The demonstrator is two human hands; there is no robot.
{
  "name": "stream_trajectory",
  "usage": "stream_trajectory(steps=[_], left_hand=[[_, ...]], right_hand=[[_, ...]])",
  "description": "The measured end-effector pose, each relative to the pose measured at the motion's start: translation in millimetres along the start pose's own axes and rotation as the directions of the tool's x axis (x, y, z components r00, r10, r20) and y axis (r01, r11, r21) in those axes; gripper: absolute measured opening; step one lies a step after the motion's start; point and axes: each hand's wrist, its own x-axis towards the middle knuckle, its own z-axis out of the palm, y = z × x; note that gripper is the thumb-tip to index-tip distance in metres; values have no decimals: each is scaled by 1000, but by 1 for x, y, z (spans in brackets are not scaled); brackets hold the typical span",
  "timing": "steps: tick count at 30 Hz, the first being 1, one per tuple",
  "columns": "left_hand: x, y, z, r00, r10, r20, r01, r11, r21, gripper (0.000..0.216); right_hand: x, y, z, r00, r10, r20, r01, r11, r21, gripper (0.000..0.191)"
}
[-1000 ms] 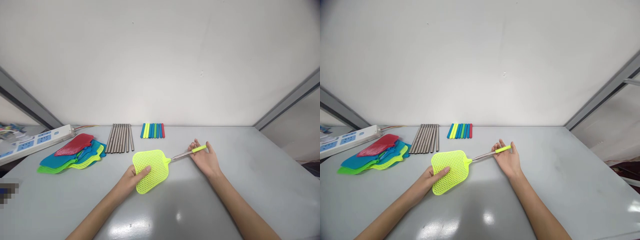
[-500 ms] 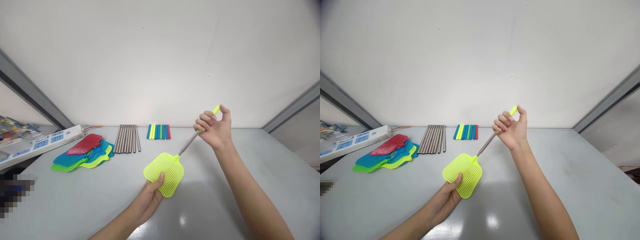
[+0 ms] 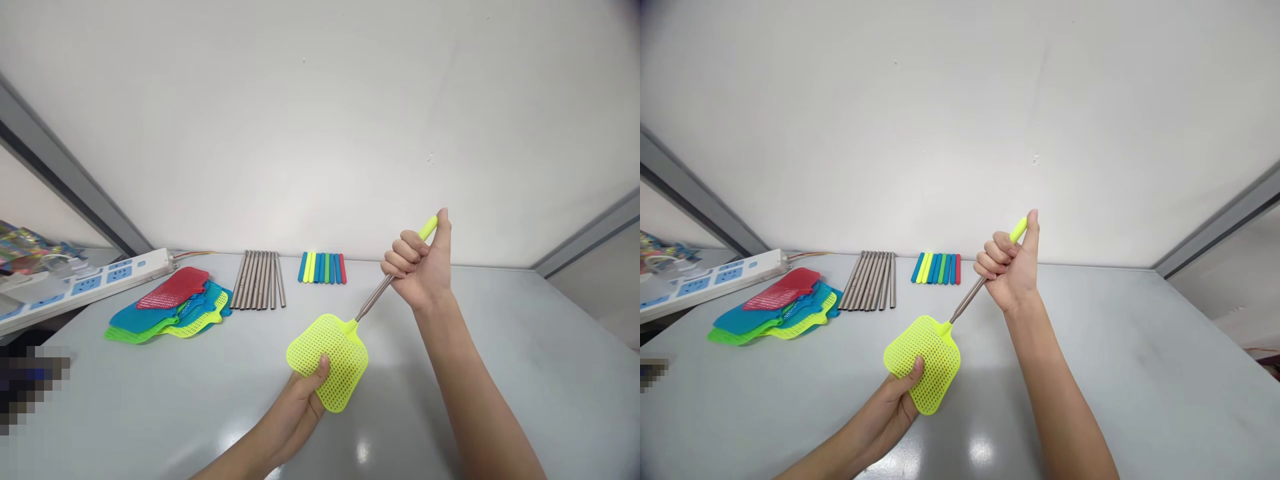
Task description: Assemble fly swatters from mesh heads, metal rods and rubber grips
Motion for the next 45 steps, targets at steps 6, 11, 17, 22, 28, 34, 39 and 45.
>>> stream_trajectory(steps=[6, 11, 17, 22, 28, 34, 39, 45], left_hand=[[0, 1, 0, 1000, -18, 10, 18, 999, -40, 49], [1, -2, -3, 1000, -11, -3, 11, 999, -39, 47], [1, -4, -6, 1000, -13, -27, 12, 999, -45, 45], [1, -5, -4, 999, 6, -47, -9, 999, -50, 45], [2, -4, -5, 999, -4, -42, 2, 998, -57, 46], [3, 2, -8, 998, -63, -16, 61, 994, -91, 42], [3, 6, -6, 991, -131, 23, 133, 986, -97, 39], [-3, 20, 3, 999, -45, 16, 46, 998, -44, 44]], right_hand=[[2, 4, -5, 1000, 24, -1, -24, 997, 72, 55], [0, 5, 1, 998, 57, 10, -58, 998, 39, 54], [1, 7, -1, 994, 103, 24, -105, 988, 110, 53], [-1, 8, 2, 992, 118, 44, -122, 985, 121, 53], [-1, 8, 3, 991, 120, 58, -126, 987, 97, 54], [2, 9, 1, 987, 133, 88, -145, 978, 150, 54], [2, 6, -1, 989, 109, 102, -125, 979, 164, 52], [-3, -5, -1, 993, 21, 120, -36, 991, 130, 40]])
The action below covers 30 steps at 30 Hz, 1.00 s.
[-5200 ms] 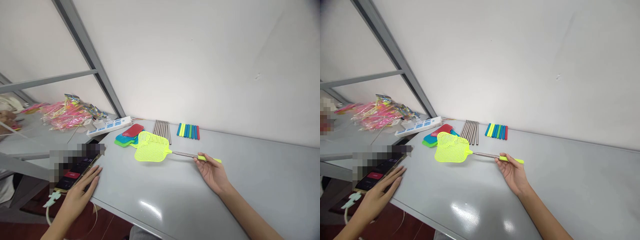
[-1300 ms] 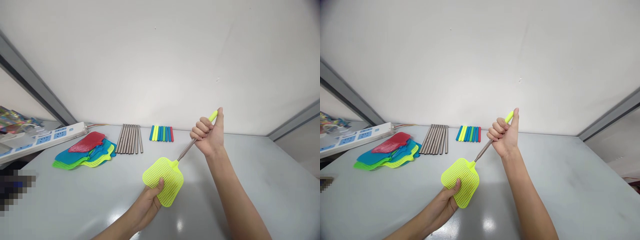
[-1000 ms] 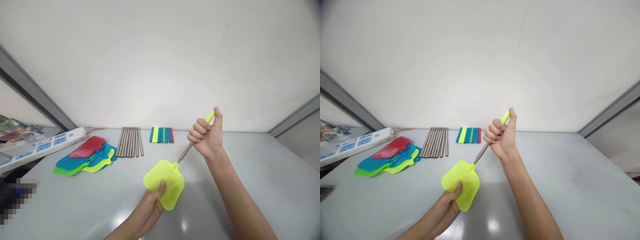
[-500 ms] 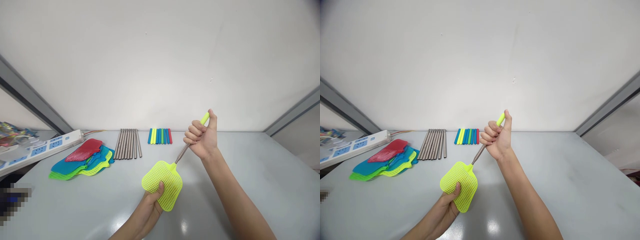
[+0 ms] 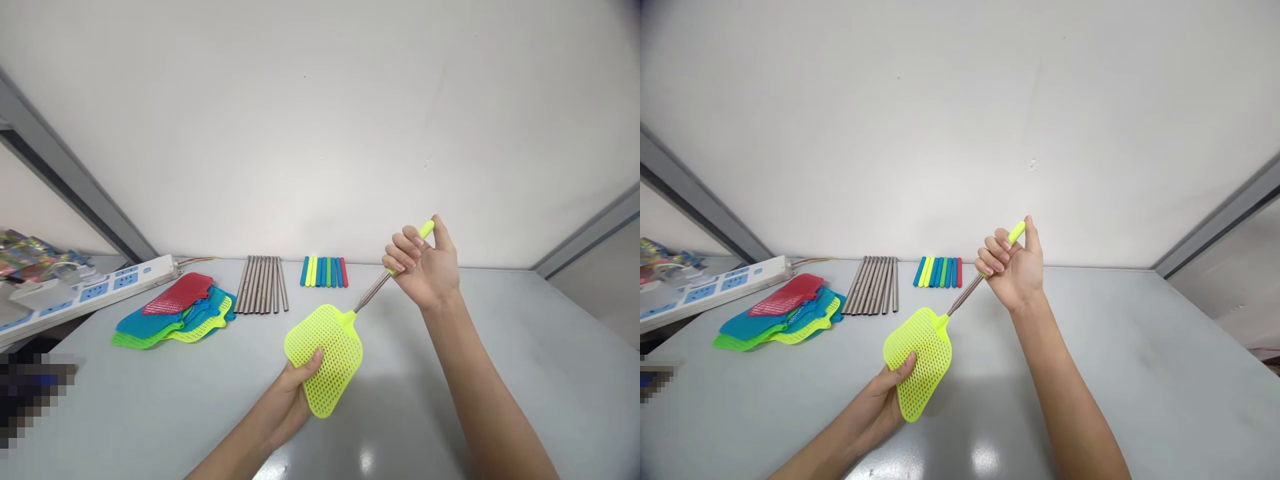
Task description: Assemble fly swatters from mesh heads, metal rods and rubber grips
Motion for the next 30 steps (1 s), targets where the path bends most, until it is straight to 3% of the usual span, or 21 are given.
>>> stream_trajectory(steps=[4, 10, 22, 28, 30], left_hand=[[-5, 14, 7, 997, 51, -65, -48, 998, 43, 45], [-8, 25, 14, 977, 137, -161, -120, 987, 107, 46], [-9, 33, 24, 906, 193, -377, -91, 958, 271, 38], [-18, 37, 40, 886, 123, -447, -20, 973, 228, 36], [-19, 37, 45, 846, 152, -510, -32, 971, 236, 35]], right_hand=[[-4, -5, 5, 996, -81, -34, 81, 997, 5, 29], [-10, -4, 9, 949, -237, -207, 249, 968, 33, 23], [-10, 17, 17, 878, -268, -396, 311, 949, 47, 26], [-5, 20, 8, 876, -219, -430, 297, 947, 121, 25], [-3, 22, 6, 880, -203, -430, 288, 947, 143, 25]])
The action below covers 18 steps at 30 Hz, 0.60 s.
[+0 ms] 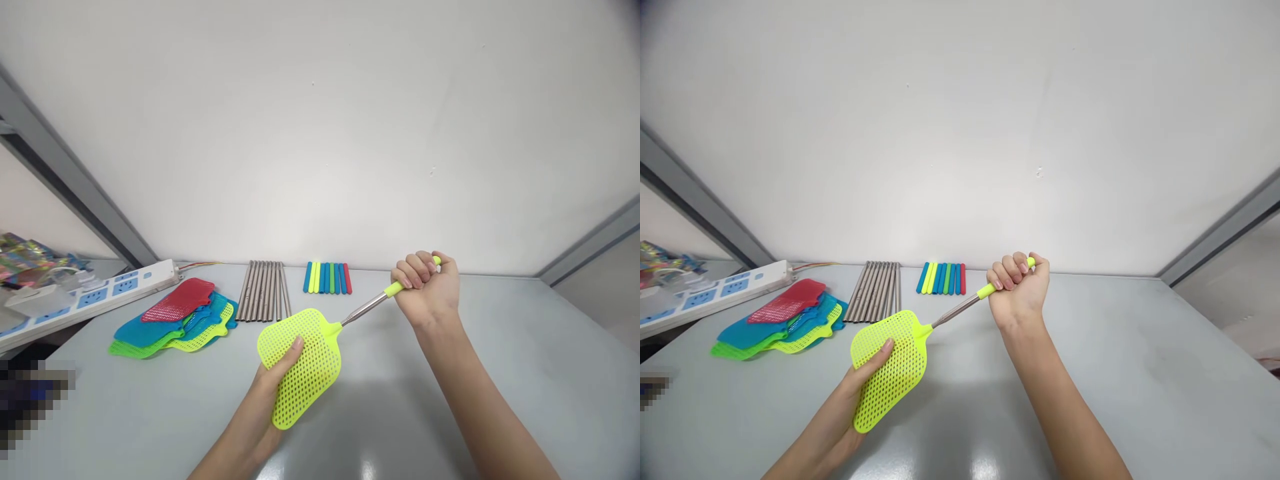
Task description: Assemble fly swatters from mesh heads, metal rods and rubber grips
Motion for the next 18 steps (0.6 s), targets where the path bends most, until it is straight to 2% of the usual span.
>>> stream_trajectory(steps=[4, 11, 18], left_hand=[[-2, -4, 6, 990, 51, -129, -48, 998, 26, 35], [5, -8, 5, 993, 15, -113, -12, 1000, 29, 31], [8, -11, 3, 993, 36, -113, -31, 999, 43, 41]], right_hand=[[1, 4, 0, 1000, -15, 25, 15, 1000, 14, 28], [4, 10, -2, 995, -12, 99, 11, 1000, 14, 31], [9, 12, -8, 993, -19, 113, 20, 1000, -6, 32]])
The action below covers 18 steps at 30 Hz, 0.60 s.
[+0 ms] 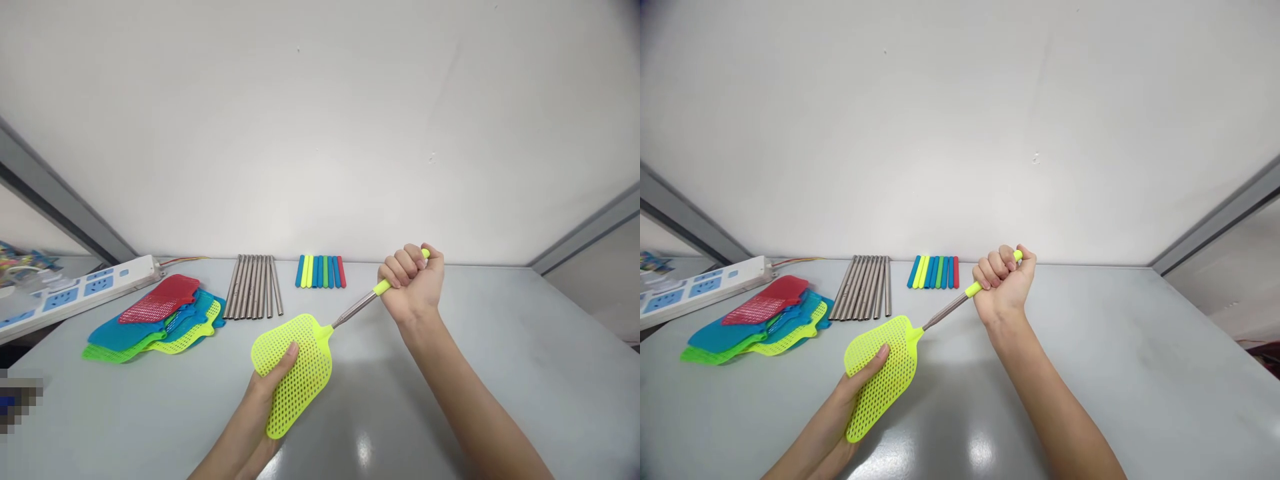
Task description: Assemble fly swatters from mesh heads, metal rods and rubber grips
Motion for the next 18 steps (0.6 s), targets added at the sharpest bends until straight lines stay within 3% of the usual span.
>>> stream_trajectory(steps=[9, 18], left_hand=[[4, -5, 3, 995, -100, 22, 99, 994, 52, 33], [4, -4, -3, 994, -112, 15, 112, 993, 31, 33]], right_hand=[[-3, -4, 3, 979, 108, 176, -105, 994, -22, 36], [1, -2, -4, 968, 121, 222, -132, 991, 37, 38]])
